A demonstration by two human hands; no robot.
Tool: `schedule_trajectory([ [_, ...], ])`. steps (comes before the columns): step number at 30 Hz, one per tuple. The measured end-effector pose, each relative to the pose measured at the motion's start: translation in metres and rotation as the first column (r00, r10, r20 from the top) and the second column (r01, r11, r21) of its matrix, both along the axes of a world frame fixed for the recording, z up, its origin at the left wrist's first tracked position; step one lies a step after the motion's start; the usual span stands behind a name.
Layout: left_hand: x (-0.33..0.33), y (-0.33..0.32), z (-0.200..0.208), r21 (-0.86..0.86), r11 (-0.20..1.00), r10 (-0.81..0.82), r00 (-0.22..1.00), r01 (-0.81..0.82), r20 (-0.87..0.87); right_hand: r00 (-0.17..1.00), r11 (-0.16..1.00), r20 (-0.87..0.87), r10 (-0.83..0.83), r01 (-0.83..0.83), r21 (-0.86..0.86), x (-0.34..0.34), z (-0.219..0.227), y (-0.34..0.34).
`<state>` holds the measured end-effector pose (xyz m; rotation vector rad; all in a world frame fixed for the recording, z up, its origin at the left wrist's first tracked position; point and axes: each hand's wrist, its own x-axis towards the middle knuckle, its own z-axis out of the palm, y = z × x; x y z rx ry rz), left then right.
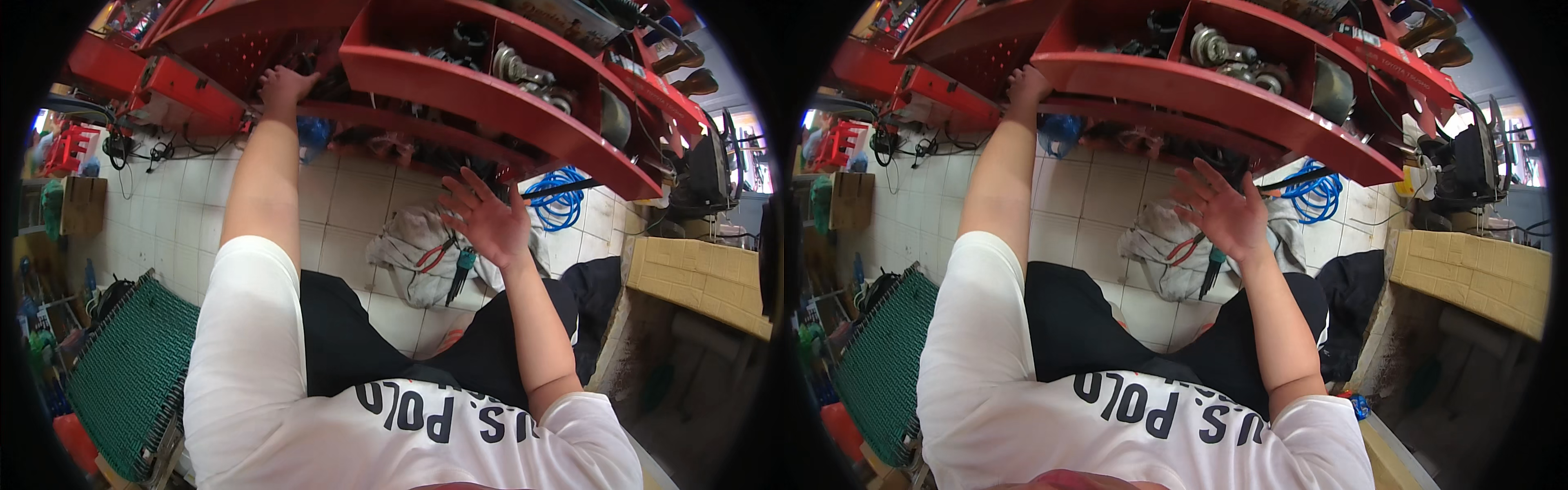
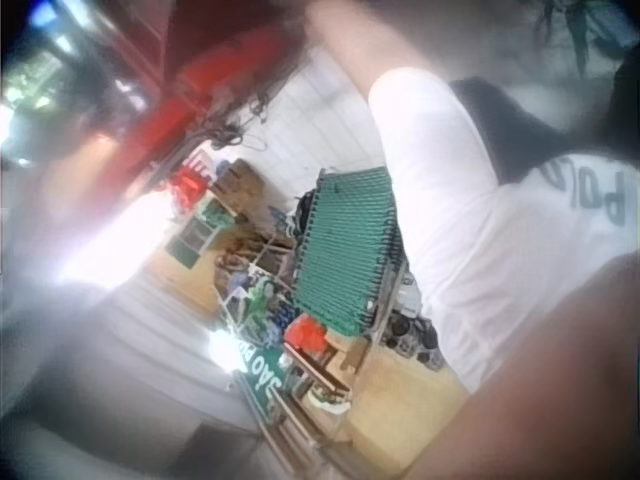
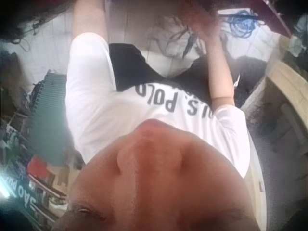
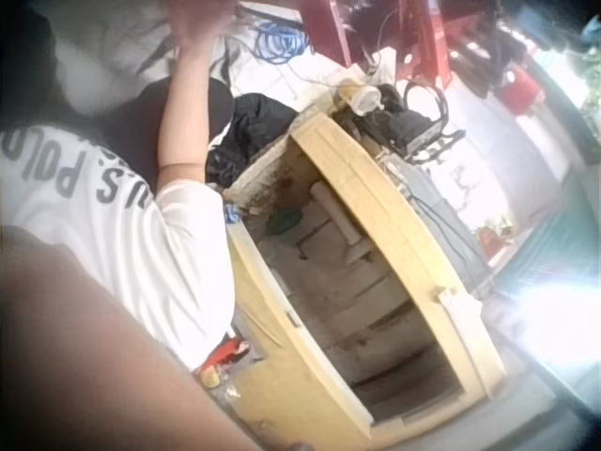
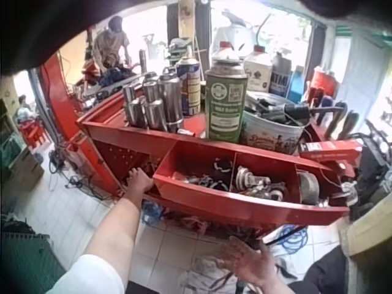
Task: The person works on mechanical parts by hand and with a wrench at a repair station, picking up and arranging components on a tray and in a drawer.
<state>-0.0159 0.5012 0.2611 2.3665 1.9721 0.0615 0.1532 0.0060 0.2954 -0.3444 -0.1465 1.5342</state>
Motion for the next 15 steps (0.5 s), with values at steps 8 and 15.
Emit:
schedule_trajectory([
  [8,-0.006,0.0,-0.01,0.011,0.999,-0.039,0.997,0.038,0.06,0.998,0.987,0.044,-0.046,0.052,-0.155,0.009,-0.021,-0.006],
  [15,0.006,-0.096,-0.022,0.621,0.57,-0.792,0.56,0.537,0.243,0.936,0.841,0.351,0.018,0.176,-0.512,0.024,-0.037,-0.022],
])
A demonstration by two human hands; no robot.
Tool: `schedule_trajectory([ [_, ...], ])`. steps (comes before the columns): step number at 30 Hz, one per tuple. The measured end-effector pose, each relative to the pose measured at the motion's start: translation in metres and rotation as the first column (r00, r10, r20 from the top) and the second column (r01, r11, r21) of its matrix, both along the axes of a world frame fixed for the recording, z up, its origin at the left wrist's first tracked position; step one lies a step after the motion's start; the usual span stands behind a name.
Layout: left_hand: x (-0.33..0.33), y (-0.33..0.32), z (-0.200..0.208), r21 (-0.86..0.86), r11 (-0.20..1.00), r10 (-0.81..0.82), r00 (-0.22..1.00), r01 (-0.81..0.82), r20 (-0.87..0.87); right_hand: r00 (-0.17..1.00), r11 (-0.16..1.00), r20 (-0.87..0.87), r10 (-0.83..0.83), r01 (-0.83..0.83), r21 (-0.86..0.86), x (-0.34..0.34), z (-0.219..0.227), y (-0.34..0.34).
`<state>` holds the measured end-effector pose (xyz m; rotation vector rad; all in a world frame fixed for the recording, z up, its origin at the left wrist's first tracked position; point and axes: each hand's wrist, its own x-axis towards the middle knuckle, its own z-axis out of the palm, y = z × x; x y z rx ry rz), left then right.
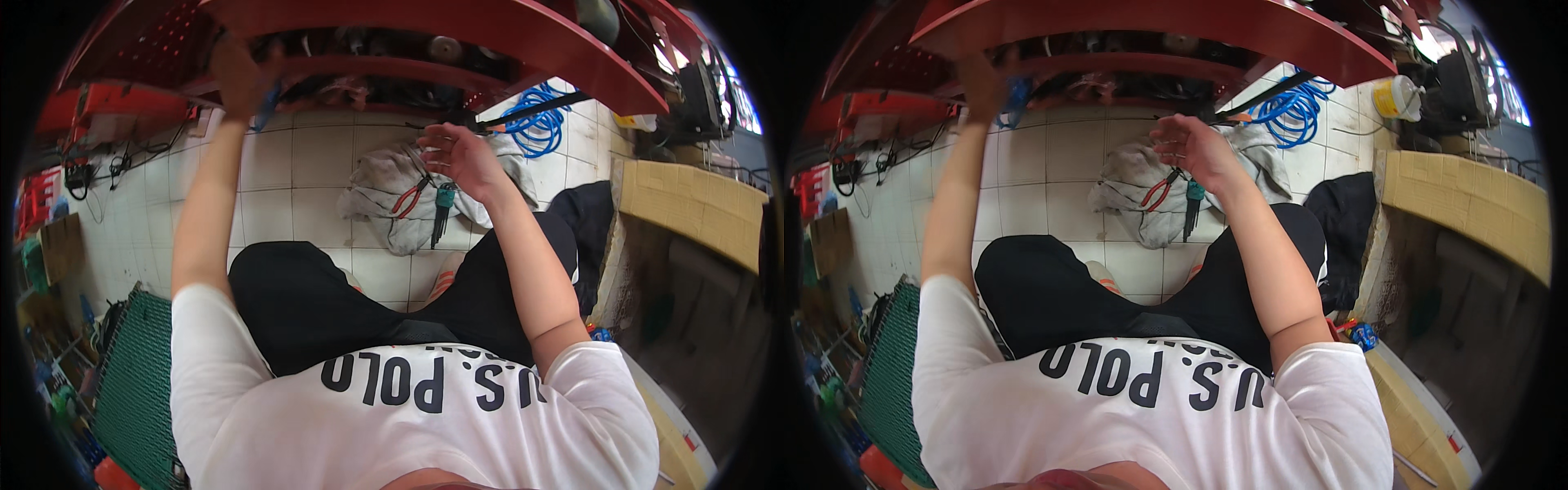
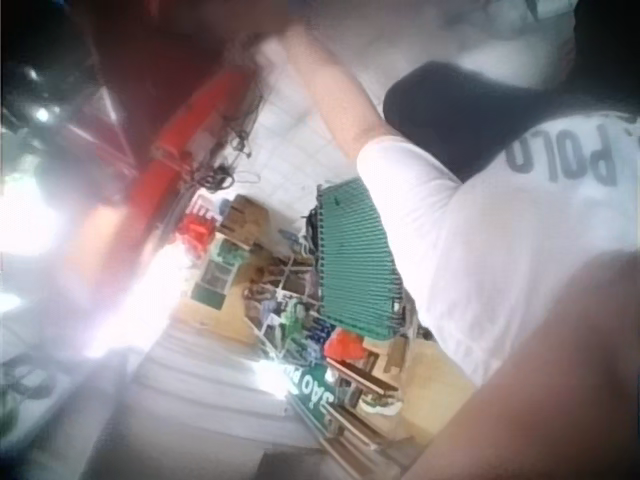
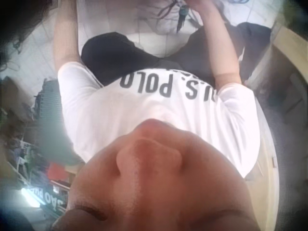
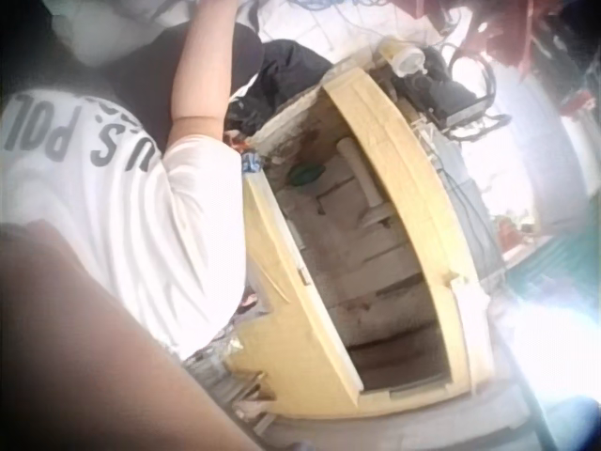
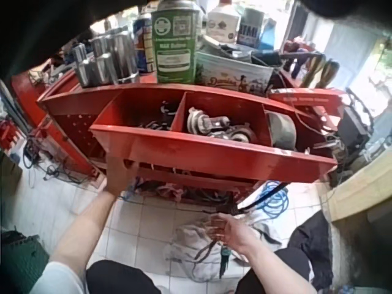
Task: The person works on mechanical parts by hand and with a wrench at a repair station, picking up and arranging components on a tray and in a drawer.
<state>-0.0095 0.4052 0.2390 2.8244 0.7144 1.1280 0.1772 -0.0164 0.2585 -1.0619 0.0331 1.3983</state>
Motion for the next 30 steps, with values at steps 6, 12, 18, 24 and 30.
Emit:
schedule_trajectory([
  [6,0.0,-0.225,-0.052,-0.681,0.607,-0.789,0.412,0.409,-0.456,0.968,0.97,0.163,0.19,-0.159,-0.186,-0.002,-0.008,0.006],
  [12,0.017,-0.309,-0.218,-0.735,0.678,-0.723,0.153,-0.029,-0.673,0.966,0.977,0.189,0.174,-0.145,-0.158,-0.007,-0.009,0.007],
  [18,0.013,-0.371,-0.251,-0.603,0.752,-0.409,0.53,-0.265,-0.743,0.967,0.98,0.182,0.179,-0.158,-0.125,-0.016,0.009,0.016],
  [24,0.01,-0.38,-0.251,-0.652,0.722,-0.461,0.54,-0.233,-0.704,0.963,0.975,0.179,0.2,-0.177,-0.137,-0.011,0.001,0.009],
  [30,0.01,-0.353,-0.248,-0.775,0.566,-0.608,0.492,-0.282,-0.623,0.914,0.941,0.273,0.301,-0.239,-0.24,-0.011,-0.009,0.016],
])
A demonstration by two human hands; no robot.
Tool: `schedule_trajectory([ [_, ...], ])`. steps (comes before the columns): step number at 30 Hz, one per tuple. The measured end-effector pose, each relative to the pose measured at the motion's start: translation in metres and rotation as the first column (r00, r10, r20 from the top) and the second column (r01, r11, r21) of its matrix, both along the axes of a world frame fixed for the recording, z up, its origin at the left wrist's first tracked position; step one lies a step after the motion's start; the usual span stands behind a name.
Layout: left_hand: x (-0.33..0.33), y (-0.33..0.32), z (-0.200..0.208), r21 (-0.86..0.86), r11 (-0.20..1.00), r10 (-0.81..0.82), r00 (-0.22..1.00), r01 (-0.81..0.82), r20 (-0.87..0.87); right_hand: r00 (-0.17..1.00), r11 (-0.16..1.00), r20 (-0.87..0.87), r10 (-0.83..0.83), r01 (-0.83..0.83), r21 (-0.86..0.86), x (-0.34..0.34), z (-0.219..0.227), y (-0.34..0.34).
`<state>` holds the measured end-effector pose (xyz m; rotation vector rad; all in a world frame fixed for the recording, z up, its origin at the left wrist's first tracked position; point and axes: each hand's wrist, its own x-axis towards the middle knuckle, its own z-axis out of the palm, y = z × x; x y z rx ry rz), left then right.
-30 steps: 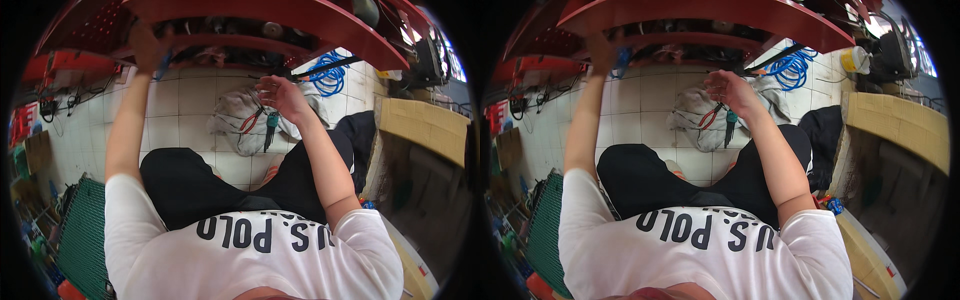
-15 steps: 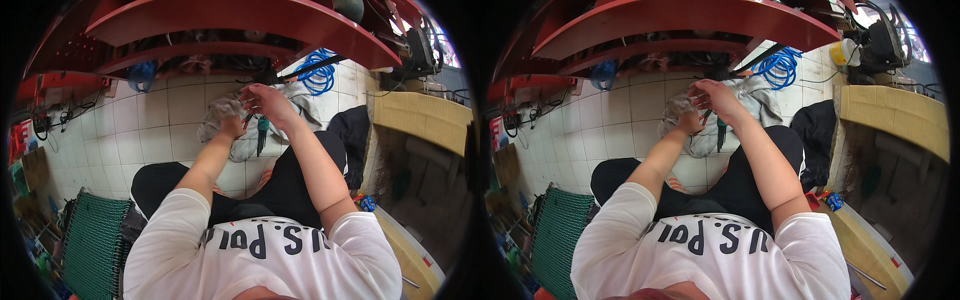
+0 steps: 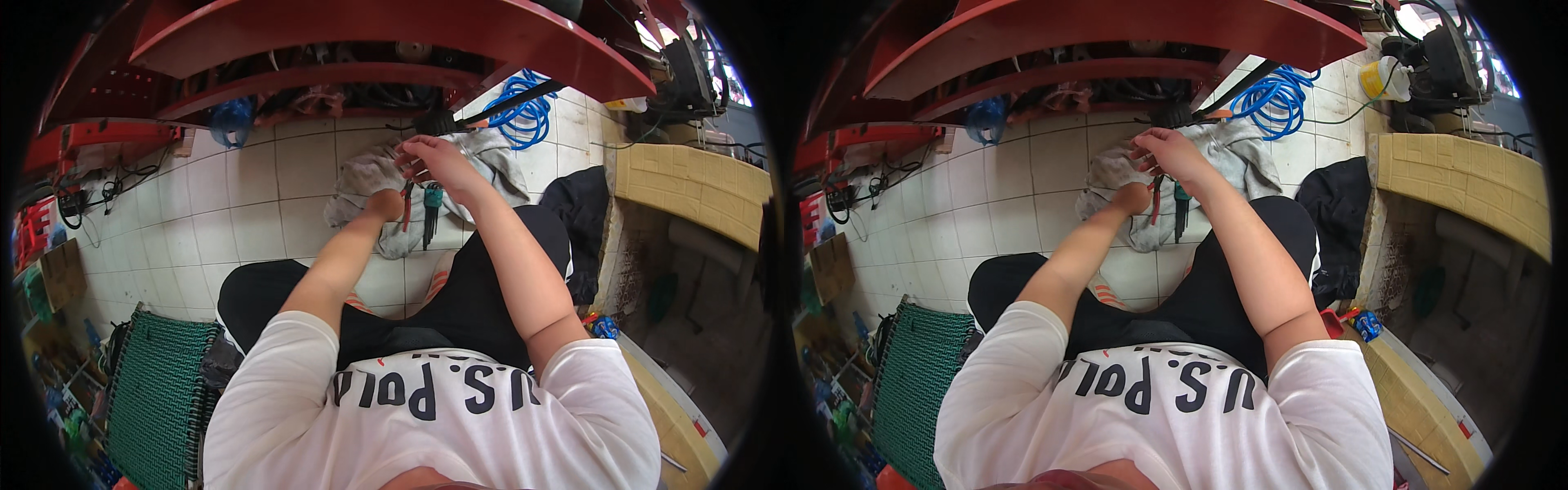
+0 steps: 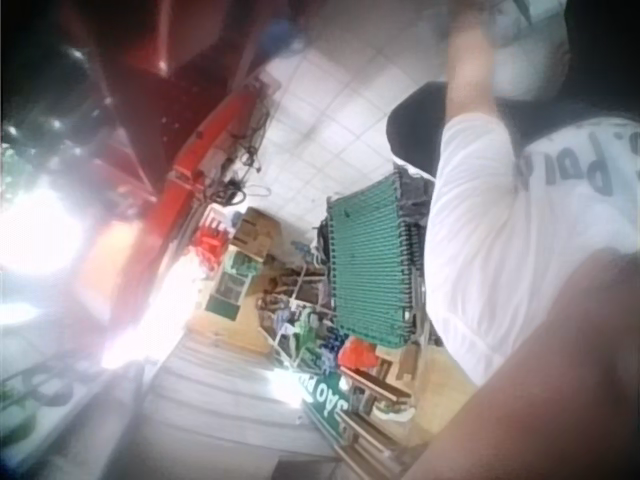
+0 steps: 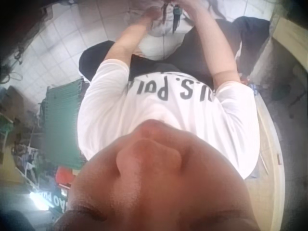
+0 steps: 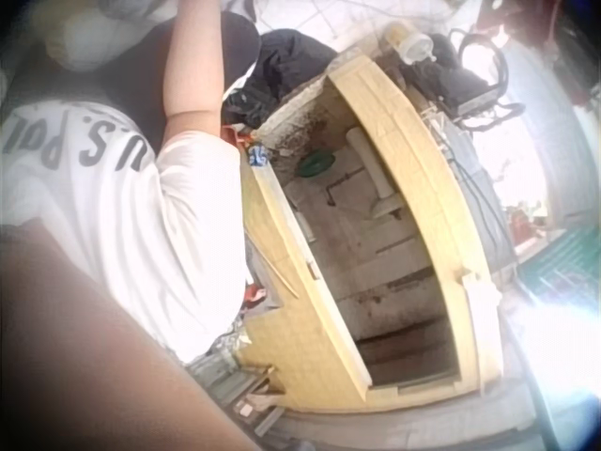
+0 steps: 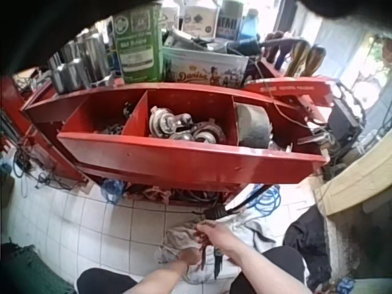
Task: The person works on mechanical parts by hand and with a wrench at a repair station, picking up and arranging components on a tray and in a drawer.
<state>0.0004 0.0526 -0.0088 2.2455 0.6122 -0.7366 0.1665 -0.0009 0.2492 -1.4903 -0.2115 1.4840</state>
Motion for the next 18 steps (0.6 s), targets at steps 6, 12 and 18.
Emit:
schedule_trajectory([
  [6,-0.008,0.073,0.071,-0.039,0.937,-0.344,0.936,0.347,0.074,0.916,0.959,0.304,0.263,-0.213,-0.189,0.001,-0.035,-0.01],
  [12,-0.042,0.128,0.24,-0.577,0.763,0.338,0.941,-0.291,-0.027,0.758,0.77,0.195,0.622,-0.548,-0.328,-0.007,-0.003,0.001],
  [18,-0.029,0.105,0.293,-0.289,0.871,0.448,0.882,-0.396,0.142,0.939,0.941,0.055,0.338,-0.337,-0.028,-0.036,0.011,0.023],
])
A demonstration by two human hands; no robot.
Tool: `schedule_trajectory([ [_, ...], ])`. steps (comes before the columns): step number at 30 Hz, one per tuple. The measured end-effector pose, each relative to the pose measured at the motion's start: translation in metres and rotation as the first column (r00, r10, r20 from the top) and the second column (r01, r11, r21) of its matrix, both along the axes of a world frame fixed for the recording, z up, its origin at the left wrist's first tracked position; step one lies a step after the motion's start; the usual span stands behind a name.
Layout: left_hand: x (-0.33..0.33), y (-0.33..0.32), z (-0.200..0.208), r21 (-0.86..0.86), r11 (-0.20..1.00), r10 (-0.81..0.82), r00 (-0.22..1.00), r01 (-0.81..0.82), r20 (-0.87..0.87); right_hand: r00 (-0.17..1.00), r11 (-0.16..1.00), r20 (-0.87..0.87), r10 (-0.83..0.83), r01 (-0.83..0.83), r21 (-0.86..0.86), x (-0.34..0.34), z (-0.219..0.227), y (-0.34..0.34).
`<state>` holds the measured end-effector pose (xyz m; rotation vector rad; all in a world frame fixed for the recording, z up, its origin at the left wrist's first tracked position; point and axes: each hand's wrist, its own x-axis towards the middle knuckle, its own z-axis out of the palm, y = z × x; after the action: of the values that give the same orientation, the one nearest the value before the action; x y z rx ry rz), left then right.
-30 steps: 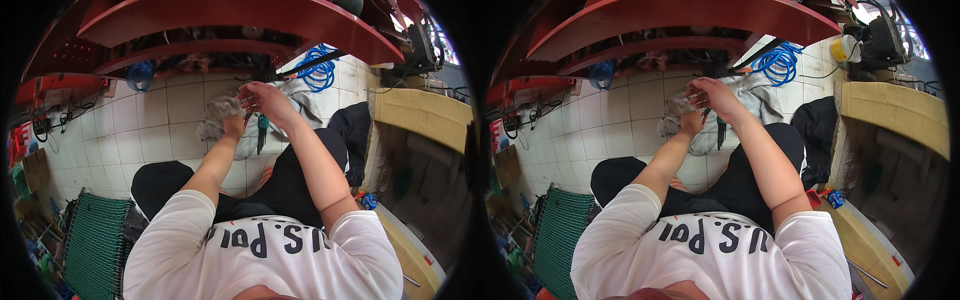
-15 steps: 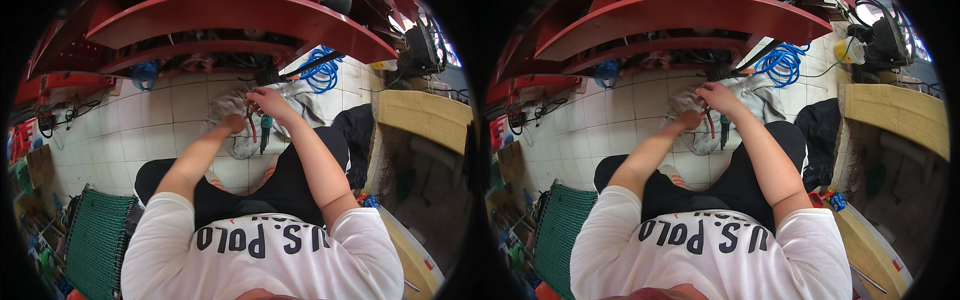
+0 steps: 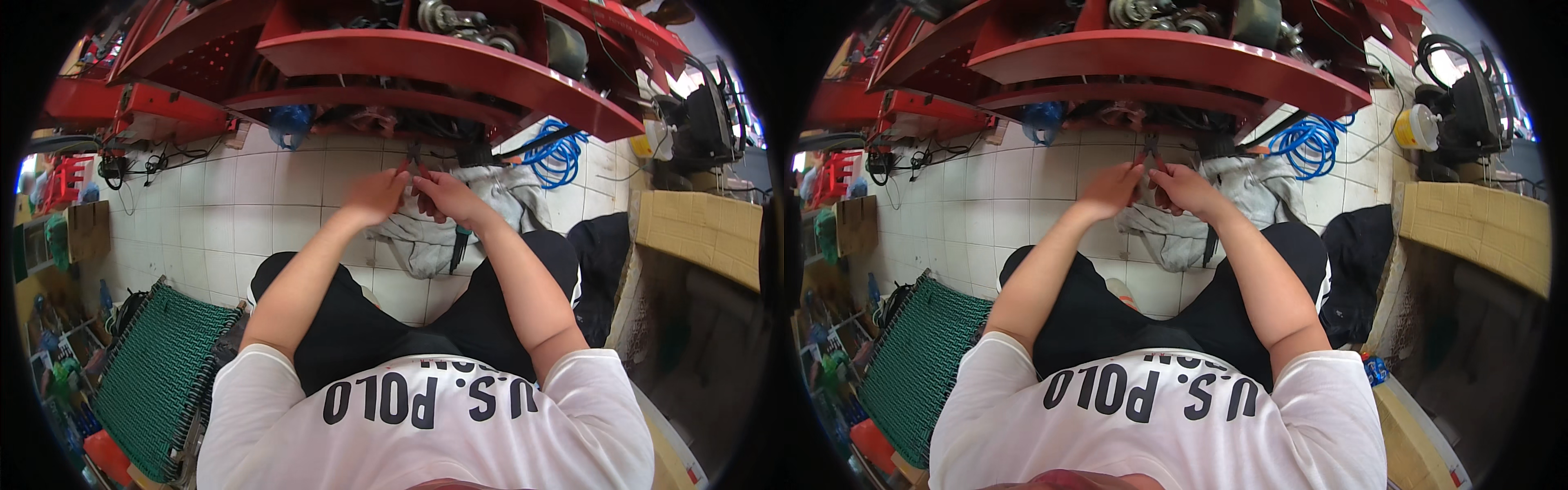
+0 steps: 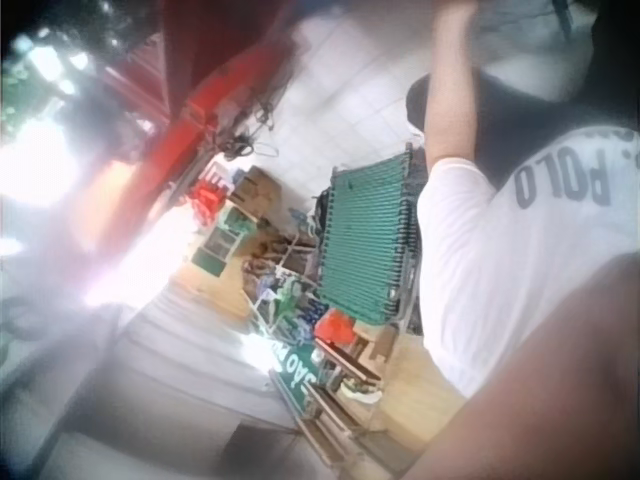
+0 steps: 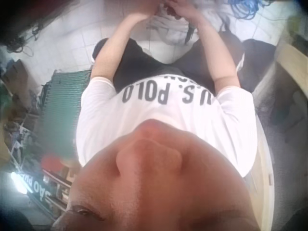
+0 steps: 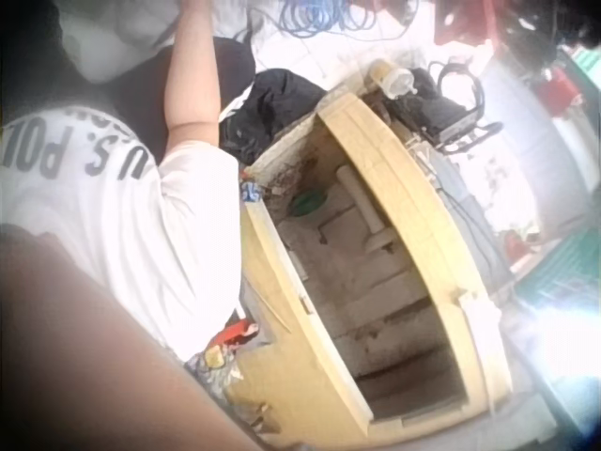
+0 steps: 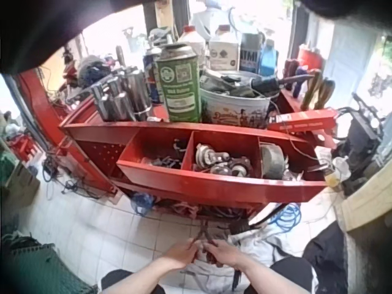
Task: The person works on mechanical parts by hand and with a wrench at a repair station, picking up and arranging components on a tray and in a drawer.
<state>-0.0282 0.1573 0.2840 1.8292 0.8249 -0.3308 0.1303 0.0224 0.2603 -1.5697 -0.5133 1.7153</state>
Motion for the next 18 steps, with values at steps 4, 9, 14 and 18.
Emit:
schedule_trajectory([
  [4,0.002,-0.02,-0.001,0.127,0.982,0.126,0.989,-0.136,0.082,0.993,0.986,-0.003,-0.12,0.119,0.114,-0.017,0.0,0.011],
  [9,-0.019,-0.011,0.04,0.037,0.991,0.122,0.978,-0.13,0.17,0.975,0.95,-0.094,-0.202,0.218,0.224,-0.035,0.012,0.019],
  [14,-0.035,0.004,0.057,-0.024,0.998,0.059,0.936,-0.054,0.346,0.974,0.94,-0.147,-0.175,0.21,0.27,-0.04,0.017,0.018],
  [18,-0.046,0.018,0.051,-0.022,0.995,0.102,0.949,-0.1,0.297,0.99,0.924,-0.143,-0.004,0.059,0.379,-0.044,0.047,0.022],
])
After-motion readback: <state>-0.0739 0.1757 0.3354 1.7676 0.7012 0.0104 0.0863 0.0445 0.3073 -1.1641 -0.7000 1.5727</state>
